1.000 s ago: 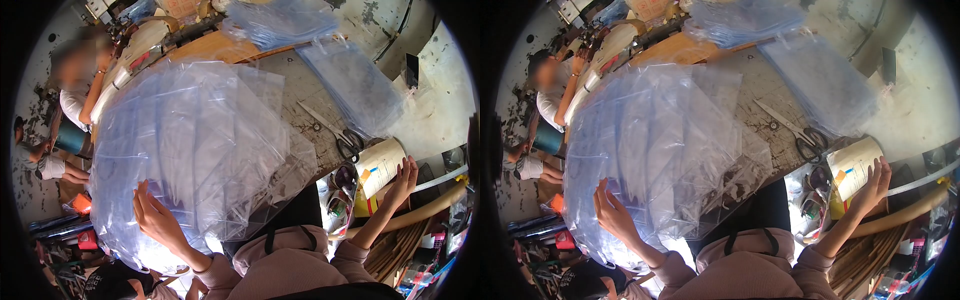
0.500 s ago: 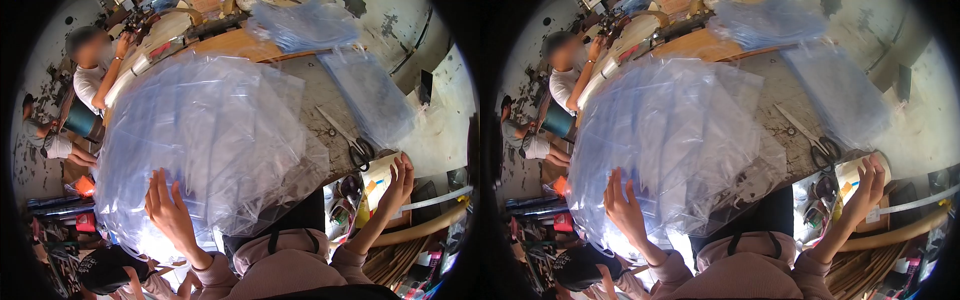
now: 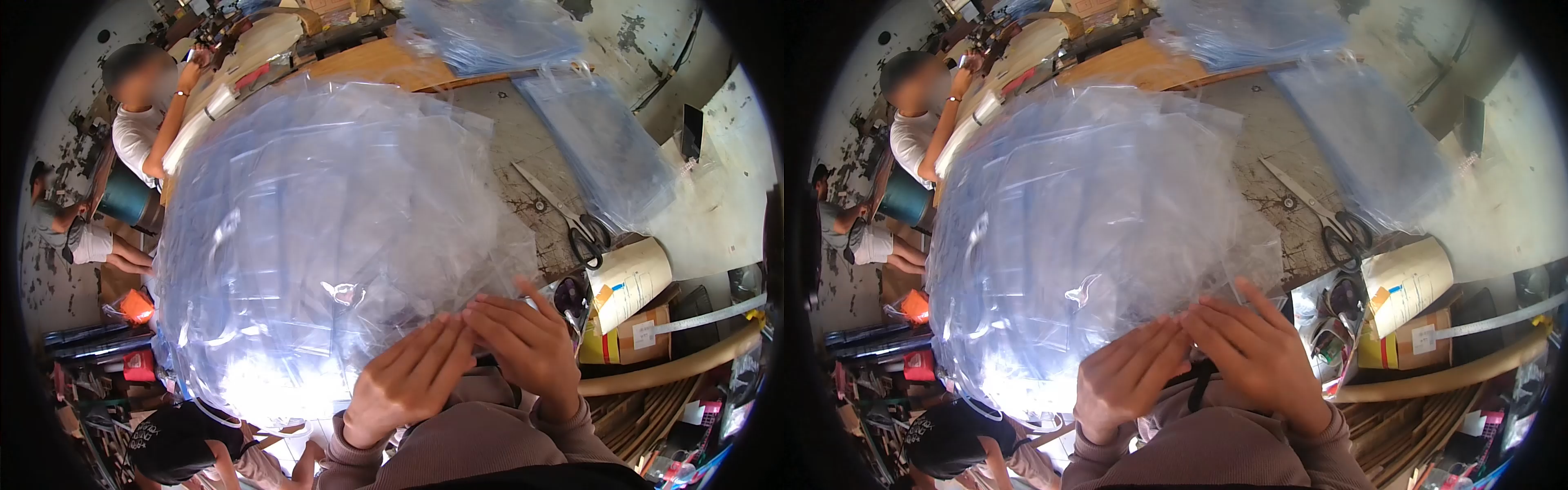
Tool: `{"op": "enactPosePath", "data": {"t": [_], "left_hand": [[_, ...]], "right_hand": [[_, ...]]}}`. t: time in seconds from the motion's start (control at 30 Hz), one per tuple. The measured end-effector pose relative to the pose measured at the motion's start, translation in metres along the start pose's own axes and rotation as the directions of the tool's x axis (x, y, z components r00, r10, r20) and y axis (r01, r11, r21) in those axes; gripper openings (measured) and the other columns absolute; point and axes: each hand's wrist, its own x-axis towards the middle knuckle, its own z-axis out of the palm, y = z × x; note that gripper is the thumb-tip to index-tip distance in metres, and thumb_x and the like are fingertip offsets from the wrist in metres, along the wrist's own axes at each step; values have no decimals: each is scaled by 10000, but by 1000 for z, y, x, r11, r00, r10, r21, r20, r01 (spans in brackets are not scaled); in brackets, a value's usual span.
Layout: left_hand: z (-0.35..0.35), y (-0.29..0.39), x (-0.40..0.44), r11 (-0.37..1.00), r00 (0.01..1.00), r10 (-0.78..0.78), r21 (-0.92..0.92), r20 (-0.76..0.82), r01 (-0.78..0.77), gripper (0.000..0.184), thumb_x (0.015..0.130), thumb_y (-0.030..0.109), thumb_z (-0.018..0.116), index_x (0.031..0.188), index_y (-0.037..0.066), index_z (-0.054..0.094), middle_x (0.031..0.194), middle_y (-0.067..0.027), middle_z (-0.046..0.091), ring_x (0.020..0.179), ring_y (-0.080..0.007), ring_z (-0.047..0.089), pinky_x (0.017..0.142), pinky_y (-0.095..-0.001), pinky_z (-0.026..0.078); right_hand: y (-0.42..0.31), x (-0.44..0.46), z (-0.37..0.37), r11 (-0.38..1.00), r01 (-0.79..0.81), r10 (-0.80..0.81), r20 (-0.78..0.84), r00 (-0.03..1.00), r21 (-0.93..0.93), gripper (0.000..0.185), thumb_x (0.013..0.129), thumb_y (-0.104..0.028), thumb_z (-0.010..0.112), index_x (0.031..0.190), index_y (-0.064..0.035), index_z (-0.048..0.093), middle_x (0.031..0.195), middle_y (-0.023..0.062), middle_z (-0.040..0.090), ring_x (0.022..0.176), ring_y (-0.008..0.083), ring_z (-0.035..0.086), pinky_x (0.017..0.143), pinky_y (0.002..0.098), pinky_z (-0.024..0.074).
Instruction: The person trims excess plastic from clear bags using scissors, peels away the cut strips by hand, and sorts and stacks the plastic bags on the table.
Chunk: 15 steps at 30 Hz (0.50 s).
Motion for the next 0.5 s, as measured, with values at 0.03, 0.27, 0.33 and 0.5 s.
{"op": "enactPosePath", "data": {"t": [0.03,0.27,0.33,0.5], "left_hand": [[0,1,-1,999,999,-32,-8,0,32,222,797,260,640,927,81,661,942,-33,666,909,-169,638,788,-289,502],[19,0,-32,914,721,-169,167,-673,370,223,727,303,719,811,140,592,1057,-33,511,1037,-183,469,980,-531,235],[35,7,-39,851,357,-391,-186,-848,492,264,784,204,637,936,92,453,1095,-91,358,987,-210,393,822,-403,346],[48,30,-19,273,432,-872,-961,-230,40,396,847,241,606,1083,50,351,934,-83,490,845,-147,489,714,-264,418]], "right_hand": [[0,-3,3,1000,-4,4,-1,1000,-5,260,687,-128,692,932,-71,624,951,86,637,853,213,626,774,371,486],[5,-14,2,836,-415,439,14,898,358,208,728,-16,625,933,-44,609,828,83,649,662,215,635,533,288,487],[7,-10,1,787,-406,438,42,898,464,225,722,2,622,943,-37,604,817,86,647,673,224,634,552,294,489],[4,-1,7,859,-179,189,27,982,479,361,659,-63,709,1003,-50,598,950,100,629,779,242,610,618,317,487]]}}
